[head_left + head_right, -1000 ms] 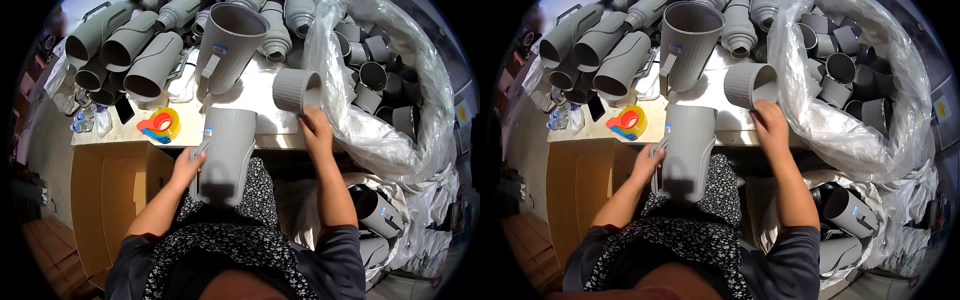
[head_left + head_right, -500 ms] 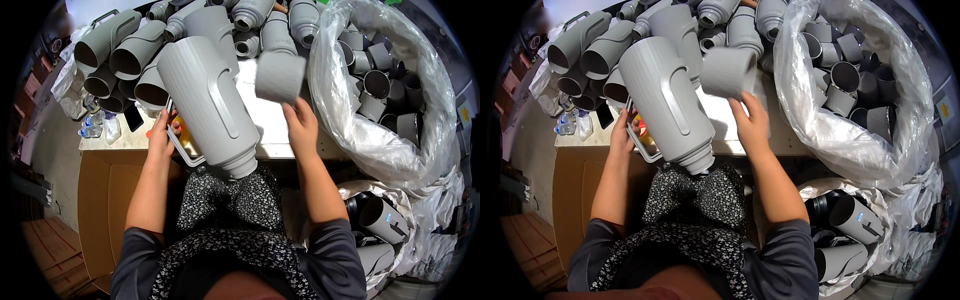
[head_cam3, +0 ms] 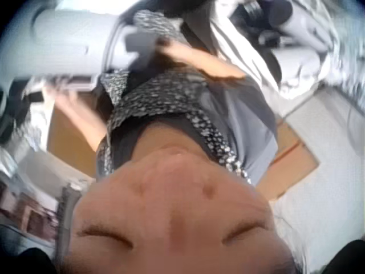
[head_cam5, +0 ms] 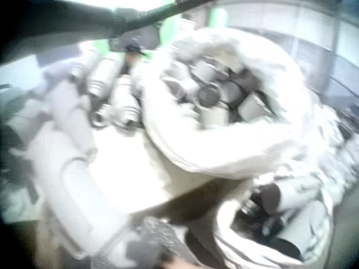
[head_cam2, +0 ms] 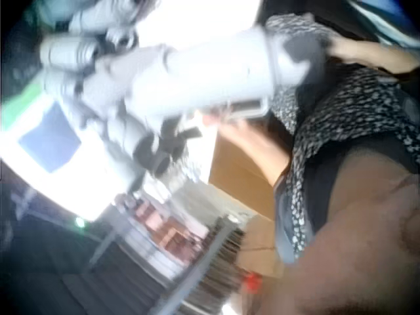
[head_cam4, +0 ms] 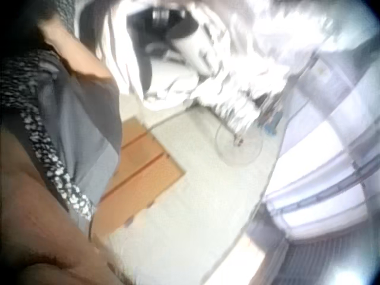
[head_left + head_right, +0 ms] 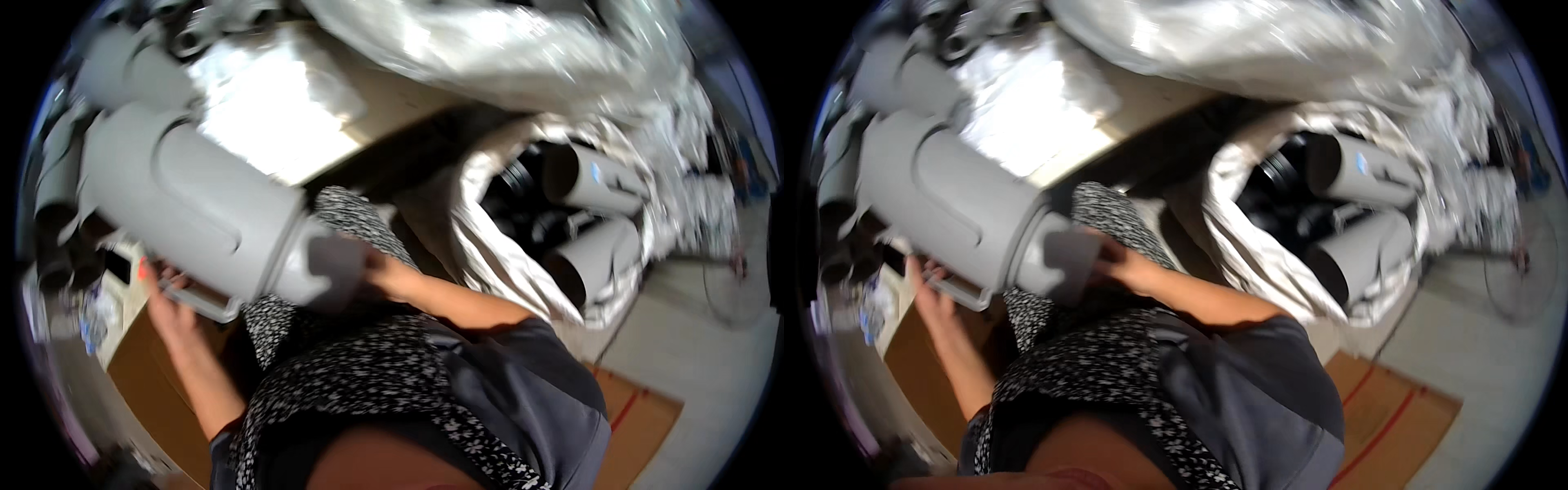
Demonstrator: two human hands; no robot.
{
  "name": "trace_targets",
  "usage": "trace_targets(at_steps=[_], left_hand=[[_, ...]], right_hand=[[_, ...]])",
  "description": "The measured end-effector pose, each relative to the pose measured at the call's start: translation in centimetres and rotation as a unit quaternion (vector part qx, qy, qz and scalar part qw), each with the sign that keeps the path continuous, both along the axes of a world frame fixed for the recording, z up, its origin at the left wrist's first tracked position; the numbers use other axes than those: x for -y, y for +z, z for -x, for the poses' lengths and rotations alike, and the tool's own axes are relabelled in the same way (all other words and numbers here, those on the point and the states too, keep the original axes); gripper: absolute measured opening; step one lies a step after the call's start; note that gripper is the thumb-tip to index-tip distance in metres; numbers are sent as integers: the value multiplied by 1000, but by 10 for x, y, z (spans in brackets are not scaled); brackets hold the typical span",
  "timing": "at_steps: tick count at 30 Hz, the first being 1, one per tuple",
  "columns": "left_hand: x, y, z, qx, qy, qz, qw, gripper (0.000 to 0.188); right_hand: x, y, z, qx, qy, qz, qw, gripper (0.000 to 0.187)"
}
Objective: The person picks up plastic flask bodies from a table, fits a black base onto each one, and then places them into plastic bags before putting them into a cardboard box.
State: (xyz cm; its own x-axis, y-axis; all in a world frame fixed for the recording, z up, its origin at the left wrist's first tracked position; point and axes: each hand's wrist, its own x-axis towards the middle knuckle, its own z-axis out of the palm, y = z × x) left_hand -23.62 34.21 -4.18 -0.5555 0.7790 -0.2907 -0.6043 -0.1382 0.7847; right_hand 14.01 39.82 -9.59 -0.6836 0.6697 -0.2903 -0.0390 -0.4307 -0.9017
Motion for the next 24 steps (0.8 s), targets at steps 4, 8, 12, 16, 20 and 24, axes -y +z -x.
trace_targets(at_steps=[4,8,12,16,20,24], left_hand=[[-10,31,-15,-283,-178,4,942,49],[-17,14,-94,-300,-338,29,891,46],[-35,19,-125,-283,-358,-30,889,46],[-28,17,-119,-253,-339,-37,906,41],[-25,30,-123,-276,-339,-11,899,32],[-18,29,-118,-418,-324,4,849,28]], right_hand=[[-18,20,-60,154,-12,-149,977,36],[-93,34,-179,306,-303,-275,860,17],[-172,-45,-295,600,-266,-375,655,41],[-189,-97,-302,627,-219,-230,711,73],[-165,-82,-278,617,-184,-269,717,63],[-124,3,-235,534,-317,-307,721,51]])
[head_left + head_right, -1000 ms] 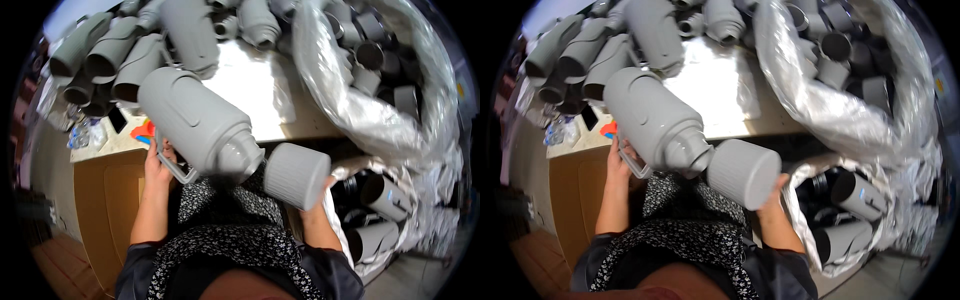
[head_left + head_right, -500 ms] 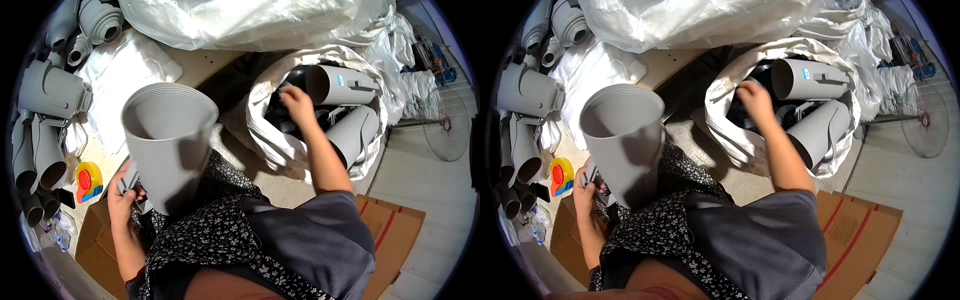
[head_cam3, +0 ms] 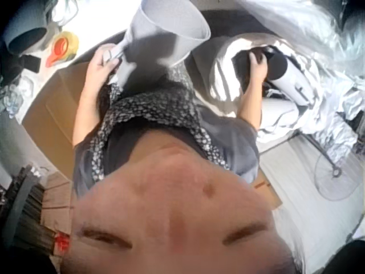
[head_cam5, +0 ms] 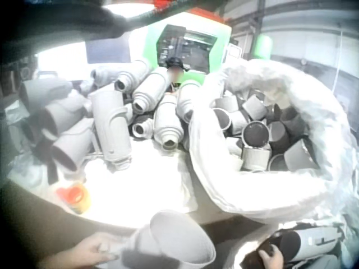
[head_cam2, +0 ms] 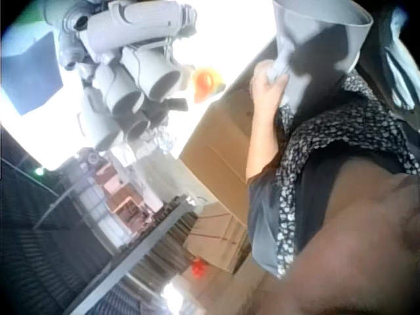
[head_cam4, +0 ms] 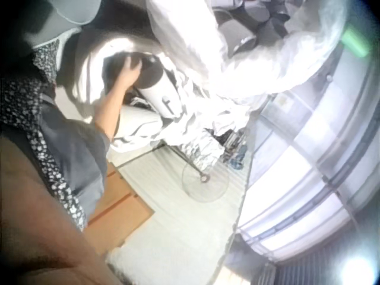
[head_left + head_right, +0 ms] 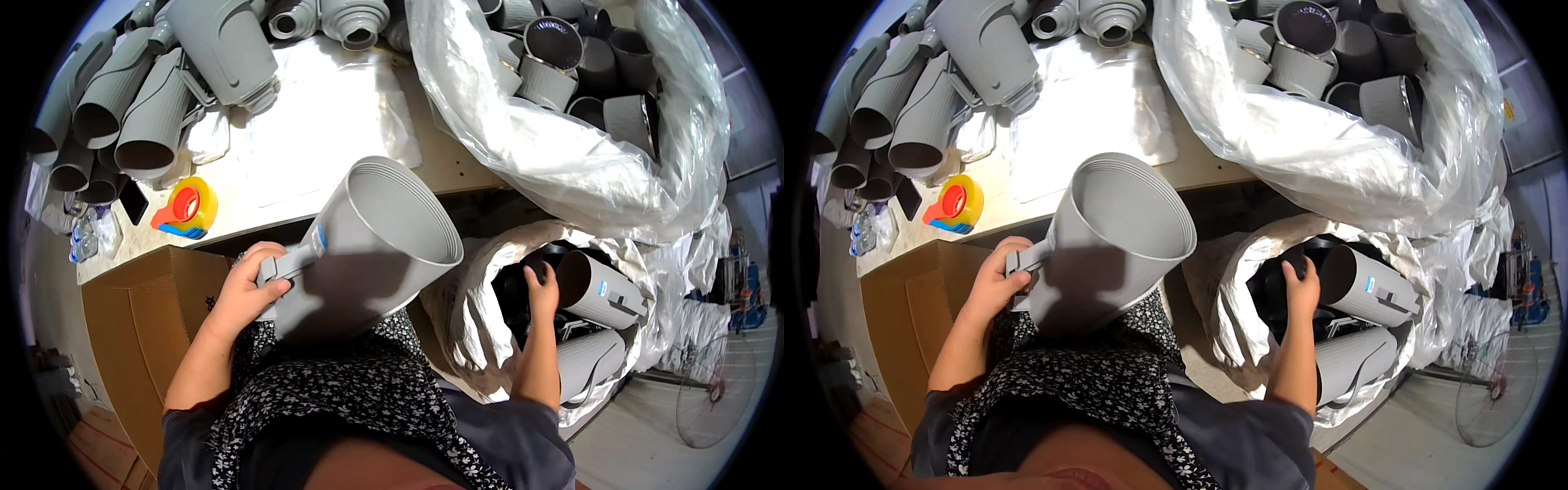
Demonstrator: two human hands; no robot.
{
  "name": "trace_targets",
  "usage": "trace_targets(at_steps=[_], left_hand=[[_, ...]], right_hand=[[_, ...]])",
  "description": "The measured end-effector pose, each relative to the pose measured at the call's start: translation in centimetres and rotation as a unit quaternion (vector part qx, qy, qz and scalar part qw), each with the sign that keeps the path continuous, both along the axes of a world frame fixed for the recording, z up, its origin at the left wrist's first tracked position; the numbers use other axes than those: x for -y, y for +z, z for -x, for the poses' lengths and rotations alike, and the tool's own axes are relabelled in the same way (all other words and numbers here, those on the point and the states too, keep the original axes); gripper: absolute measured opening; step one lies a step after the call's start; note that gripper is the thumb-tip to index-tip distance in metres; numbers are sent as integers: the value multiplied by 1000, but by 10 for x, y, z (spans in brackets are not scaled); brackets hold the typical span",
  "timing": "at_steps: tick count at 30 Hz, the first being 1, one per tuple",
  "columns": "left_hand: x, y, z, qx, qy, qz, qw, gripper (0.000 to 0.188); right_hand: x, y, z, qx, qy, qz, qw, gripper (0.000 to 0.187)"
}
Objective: The person picks up plastic flask bodies from a table, fits a black base onto each one, and then places them into plastic bags before putting them into a cardboard box.
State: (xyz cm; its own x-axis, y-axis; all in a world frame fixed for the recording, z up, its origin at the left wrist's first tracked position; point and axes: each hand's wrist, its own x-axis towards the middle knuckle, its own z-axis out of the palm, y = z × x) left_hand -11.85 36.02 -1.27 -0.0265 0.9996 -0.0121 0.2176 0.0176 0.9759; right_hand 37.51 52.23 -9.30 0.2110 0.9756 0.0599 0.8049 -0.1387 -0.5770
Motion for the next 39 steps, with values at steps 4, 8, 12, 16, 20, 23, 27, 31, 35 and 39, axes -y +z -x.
trace_targets(at_steps=[4,8,12,16,20,23,27,31,35,39], left_hand=[[12,11,-14,-56,-12,82,995,38],[2,29,-35,-91,-116,65,987,40],[10,23,-33,-117,-78,76,987,38],[10,33,-30,2,-32,172,985,36],[12,23,-27,-9,-38,120,992,36],[14,27,-32,-95,-53,118,987,35],[24,21,-52,-189,-96,57,976,47],[26,28,-48,-113,-176,70,975,44],[13,37,-12,-41,-139,145,979,34],[31,18,-68,-106,-261,19,959,48]], right_hand=[[70,99,59,-44,89,-144,985,54],[75,140,126,-83,361,-200,907,60],[58,155,174,-41,438,-167,882,53],[61,158,186,-46,461,-186,866,52],[63,151,182,-77,460,-133,875,50],[72,150,182,-65,442,-134,885,48],[64,148,196,-33,372,-65,925,44],[52,153,195,-95,426,-41,899,44],[31,153,193,-117,543,-173,813,42],[13,166,256,-43,450,-113,885,34]])
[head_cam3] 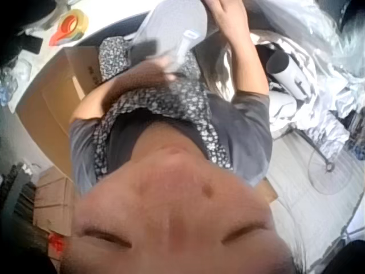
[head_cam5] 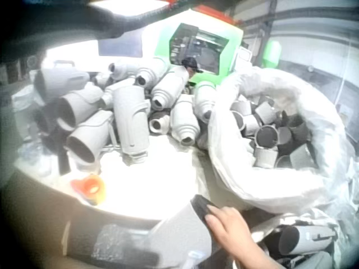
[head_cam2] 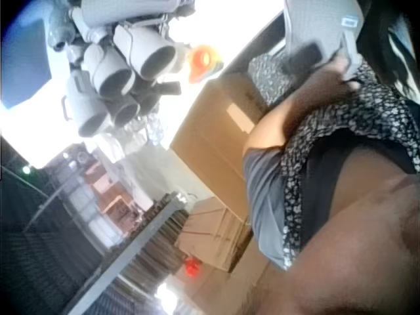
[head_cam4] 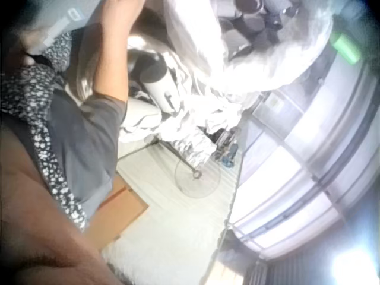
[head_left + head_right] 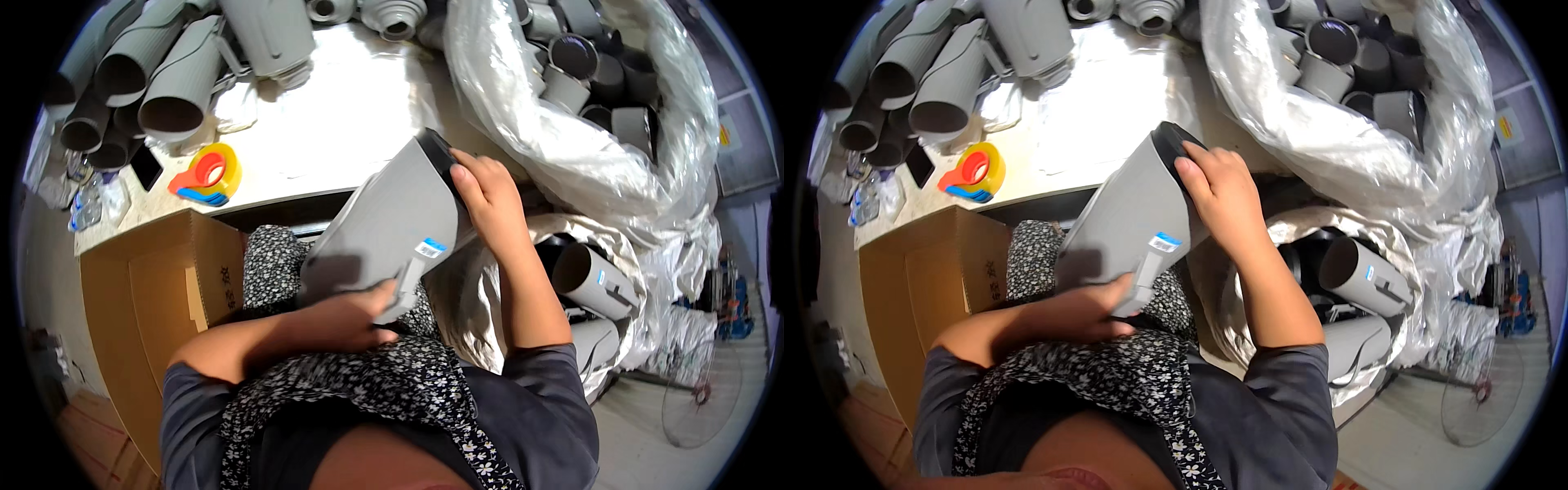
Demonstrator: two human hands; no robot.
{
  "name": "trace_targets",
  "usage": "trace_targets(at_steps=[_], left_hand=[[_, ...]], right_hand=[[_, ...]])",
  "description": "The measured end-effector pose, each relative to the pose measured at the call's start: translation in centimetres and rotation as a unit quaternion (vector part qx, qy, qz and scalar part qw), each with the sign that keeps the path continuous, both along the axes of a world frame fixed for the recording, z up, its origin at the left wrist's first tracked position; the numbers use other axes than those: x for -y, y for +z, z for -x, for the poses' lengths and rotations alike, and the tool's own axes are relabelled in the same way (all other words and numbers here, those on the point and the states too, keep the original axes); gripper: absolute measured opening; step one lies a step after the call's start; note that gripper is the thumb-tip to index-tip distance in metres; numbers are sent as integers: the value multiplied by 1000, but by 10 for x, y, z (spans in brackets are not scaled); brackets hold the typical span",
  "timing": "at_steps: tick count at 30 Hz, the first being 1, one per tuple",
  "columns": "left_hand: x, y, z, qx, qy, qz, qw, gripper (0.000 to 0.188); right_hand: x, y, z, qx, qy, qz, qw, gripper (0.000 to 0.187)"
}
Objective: The person picks up plastic flask bodies from a table, fits a black base onto each one, and then places them into plastic bags before putting them into a cardboard box.
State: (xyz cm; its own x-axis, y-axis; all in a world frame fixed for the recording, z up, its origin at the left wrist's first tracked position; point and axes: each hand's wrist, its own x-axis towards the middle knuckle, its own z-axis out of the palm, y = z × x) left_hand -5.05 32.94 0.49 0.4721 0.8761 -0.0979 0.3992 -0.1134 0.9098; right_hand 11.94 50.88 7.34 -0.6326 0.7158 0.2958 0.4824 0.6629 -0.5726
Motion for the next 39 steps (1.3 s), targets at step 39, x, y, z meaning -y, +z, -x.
trace_targets(at_steps=[39], left_hand=[[-122,-85,85,277,459,-3,844,82]], right_hand=[[-58,-112,136,-332,125,526,773,36]])
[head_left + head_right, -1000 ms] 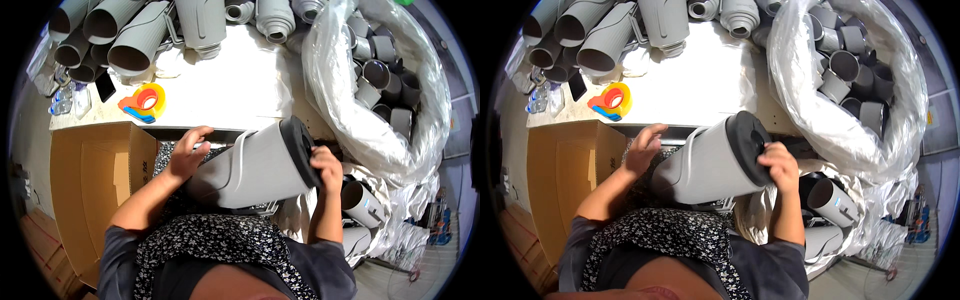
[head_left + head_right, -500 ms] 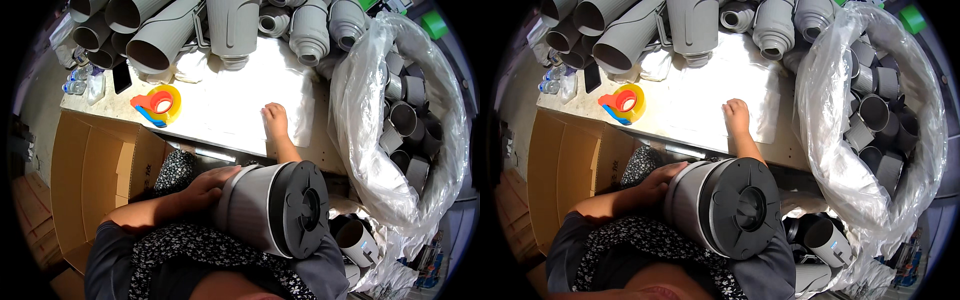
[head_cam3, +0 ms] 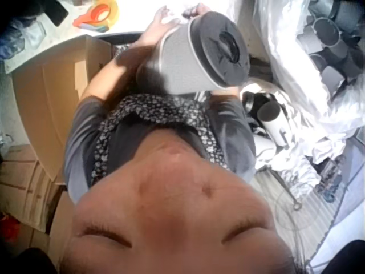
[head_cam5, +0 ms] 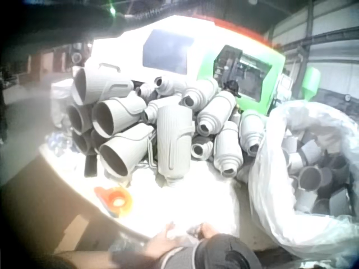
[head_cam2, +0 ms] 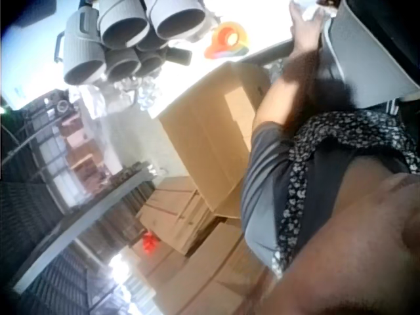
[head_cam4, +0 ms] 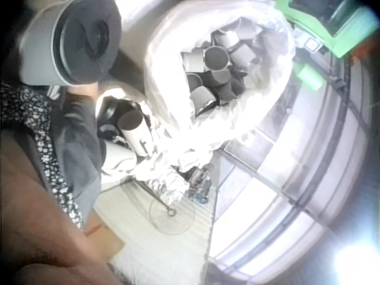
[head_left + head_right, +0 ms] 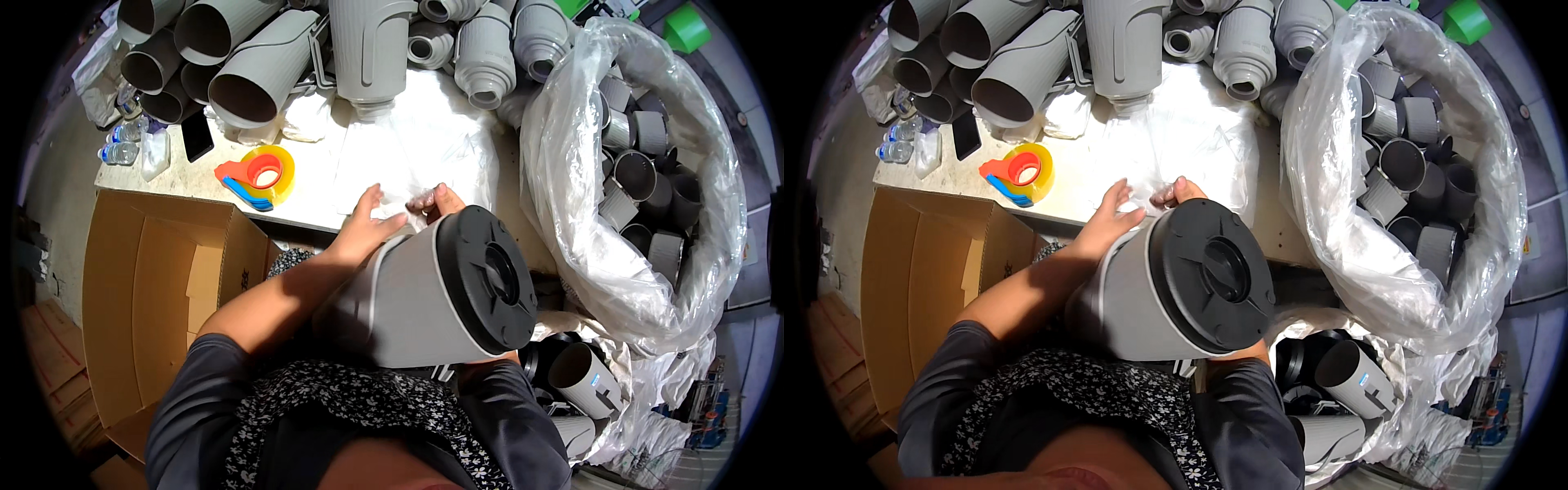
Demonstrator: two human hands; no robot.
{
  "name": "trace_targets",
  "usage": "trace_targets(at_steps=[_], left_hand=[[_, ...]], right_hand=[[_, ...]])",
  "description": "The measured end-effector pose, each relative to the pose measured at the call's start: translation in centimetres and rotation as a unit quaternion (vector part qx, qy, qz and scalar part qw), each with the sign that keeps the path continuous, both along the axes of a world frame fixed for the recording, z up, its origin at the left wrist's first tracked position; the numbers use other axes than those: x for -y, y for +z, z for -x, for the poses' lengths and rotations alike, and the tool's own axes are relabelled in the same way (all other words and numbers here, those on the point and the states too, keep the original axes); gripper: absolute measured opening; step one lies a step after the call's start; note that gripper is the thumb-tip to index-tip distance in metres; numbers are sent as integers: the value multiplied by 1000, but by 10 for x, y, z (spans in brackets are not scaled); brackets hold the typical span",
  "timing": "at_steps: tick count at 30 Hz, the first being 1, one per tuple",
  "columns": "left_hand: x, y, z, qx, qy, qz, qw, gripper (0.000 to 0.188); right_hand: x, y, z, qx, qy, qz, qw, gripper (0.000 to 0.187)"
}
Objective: The person picks up plastic flask bodies from a table, fits a black base onto each one, and then places them into plastic bags before putting them into a cardboard box.
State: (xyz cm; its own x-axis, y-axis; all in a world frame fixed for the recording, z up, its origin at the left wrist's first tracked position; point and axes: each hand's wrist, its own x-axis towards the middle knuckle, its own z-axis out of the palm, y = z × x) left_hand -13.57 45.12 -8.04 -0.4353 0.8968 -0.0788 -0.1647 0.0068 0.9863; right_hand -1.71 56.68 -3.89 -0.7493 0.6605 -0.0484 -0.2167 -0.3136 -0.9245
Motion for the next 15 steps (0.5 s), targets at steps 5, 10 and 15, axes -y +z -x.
trace_targets(at_steps=[5,10,15], left_hand=[[-45,8,2,187,157,32,969,99],[-60,6,29,391,105,-60,913,71],[32,111,-8,0,-43,-169,985,37]], right_hand=[[4,-12,-14,-149,7,96,984,33],[-17,-15,-55,-248,164,310,903,34],[30,46,-140,-73,-251,-66,963,27]])
